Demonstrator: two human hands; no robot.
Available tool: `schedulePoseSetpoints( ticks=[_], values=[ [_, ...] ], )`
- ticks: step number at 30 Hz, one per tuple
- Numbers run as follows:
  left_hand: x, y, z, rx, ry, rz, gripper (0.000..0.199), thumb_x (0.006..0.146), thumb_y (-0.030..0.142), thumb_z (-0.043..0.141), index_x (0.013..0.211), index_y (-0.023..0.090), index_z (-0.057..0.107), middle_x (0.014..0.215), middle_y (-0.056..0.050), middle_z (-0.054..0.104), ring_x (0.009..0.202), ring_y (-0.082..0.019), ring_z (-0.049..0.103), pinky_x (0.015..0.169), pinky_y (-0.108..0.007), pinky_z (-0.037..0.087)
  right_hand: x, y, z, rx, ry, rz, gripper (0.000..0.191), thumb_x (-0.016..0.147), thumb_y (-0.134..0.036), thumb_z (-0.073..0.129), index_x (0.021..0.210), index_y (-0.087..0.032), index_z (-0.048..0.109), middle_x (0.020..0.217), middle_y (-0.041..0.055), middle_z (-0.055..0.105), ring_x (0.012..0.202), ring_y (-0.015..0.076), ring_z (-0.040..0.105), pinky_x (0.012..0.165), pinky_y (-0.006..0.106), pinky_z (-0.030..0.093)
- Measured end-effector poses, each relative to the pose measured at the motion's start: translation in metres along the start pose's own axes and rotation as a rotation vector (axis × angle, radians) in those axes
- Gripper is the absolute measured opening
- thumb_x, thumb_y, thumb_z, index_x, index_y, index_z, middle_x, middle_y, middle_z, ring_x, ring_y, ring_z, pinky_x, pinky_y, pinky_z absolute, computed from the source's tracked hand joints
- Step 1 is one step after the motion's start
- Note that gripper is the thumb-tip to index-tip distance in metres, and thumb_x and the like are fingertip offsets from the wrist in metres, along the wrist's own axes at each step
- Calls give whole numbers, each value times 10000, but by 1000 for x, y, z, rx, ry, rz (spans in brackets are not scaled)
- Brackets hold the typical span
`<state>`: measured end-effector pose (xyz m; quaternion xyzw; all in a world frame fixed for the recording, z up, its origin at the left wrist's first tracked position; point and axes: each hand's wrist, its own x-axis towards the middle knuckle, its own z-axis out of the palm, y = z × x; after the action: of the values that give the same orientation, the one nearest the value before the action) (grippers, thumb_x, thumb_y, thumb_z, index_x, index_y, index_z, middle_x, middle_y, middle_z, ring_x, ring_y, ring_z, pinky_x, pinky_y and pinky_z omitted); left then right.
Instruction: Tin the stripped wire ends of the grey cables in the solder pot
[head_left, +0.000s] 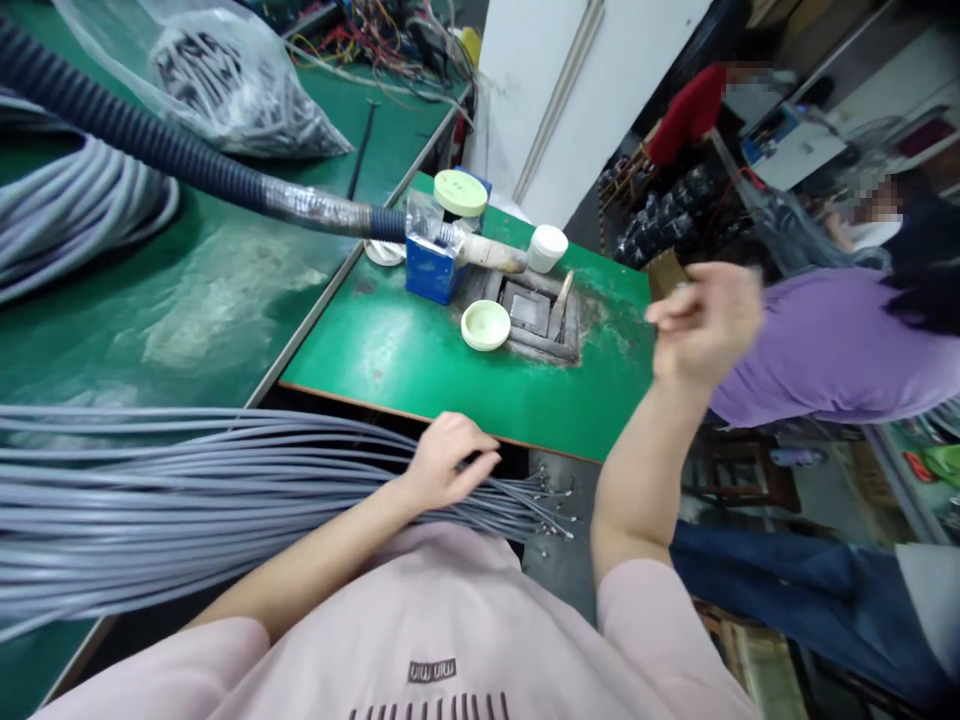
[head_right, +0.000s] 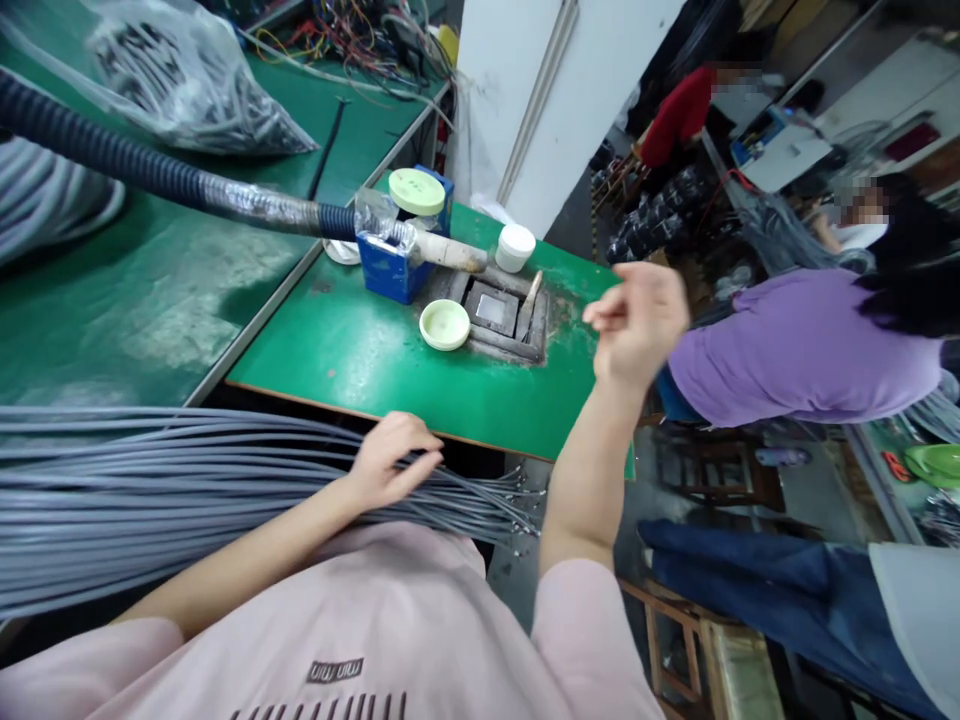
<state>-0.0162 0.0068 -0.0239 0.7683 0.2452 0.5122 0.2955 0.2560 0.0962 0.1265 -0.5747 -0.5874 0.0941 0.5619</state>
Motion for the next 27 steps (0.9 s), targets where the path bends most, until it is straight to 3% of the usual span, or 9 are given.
schedulePoseSetpoints(
  ticks=[2,5,8,11,14,20,27],
  values=[
    [-1,-13,-11,132,116,-133,36,859,182,573,864,173,607,774,-28,667,750,-151,582,732,-310,424,24,30,25,-108,-79,152,242,829,-432,565,768,-200,599,569,-37,531,432,75,492,427,193,411],
    [-4,-26,-13,269,92,-227,88,878,224,551,891,178,624,747,-15,658,740,-153,572,723,-312,405,43,76,49,-432,-248,466,152,806,-297,595,738,-161,598,568,-31,553,404,61,458,414,183,417],
    [-6,-30,-8,357,-7,-208,127,887,237,530,893,194,649,657,6,620,684,-146,544,729,-322,375,56,110,63,-556,-322,568,124,784,-269,622,765,-146,624,526,-31,539,386,77,456,398,201,413],
    [-7,-30,-5,399,-25,-168,127,884,216,530,864,202,654,623,9,588,664,-144,516,713,-321,351,68,130,74,-640,-335,589,199,753,-346,667,761,-149,634,473,-37,503,391,96,456,408,218,410],
    [-7,-29,-5,412,-19,-147,117,879,196,536,856,204,650,623,9,574,662,-144,501,706,-320,338,80,143,85,-703,-341,579,247,698,-385,716,694,-157,623,476,-25,508,446,113,483,453,227,409],
    [-8,-29,-5,415,-3,-126,99,864,167,550,860,203,642,625,9,571,656,-145,498,710,-317,350,86,155,99,-697,-323,550,252,670,-252,727,535,-167,532,481,-13,511,483,105,502,459,213,358],
    [-8,-29,-5,409,-2,-126,103,859,169,552,853,206,647,619,7,582,653,-145,508,710,-321,359,88,131,92,-462,-293,520,177,800,-190,570,636,-178,505,557,-13,580,428,84,537,370,171,320]
  ],
)
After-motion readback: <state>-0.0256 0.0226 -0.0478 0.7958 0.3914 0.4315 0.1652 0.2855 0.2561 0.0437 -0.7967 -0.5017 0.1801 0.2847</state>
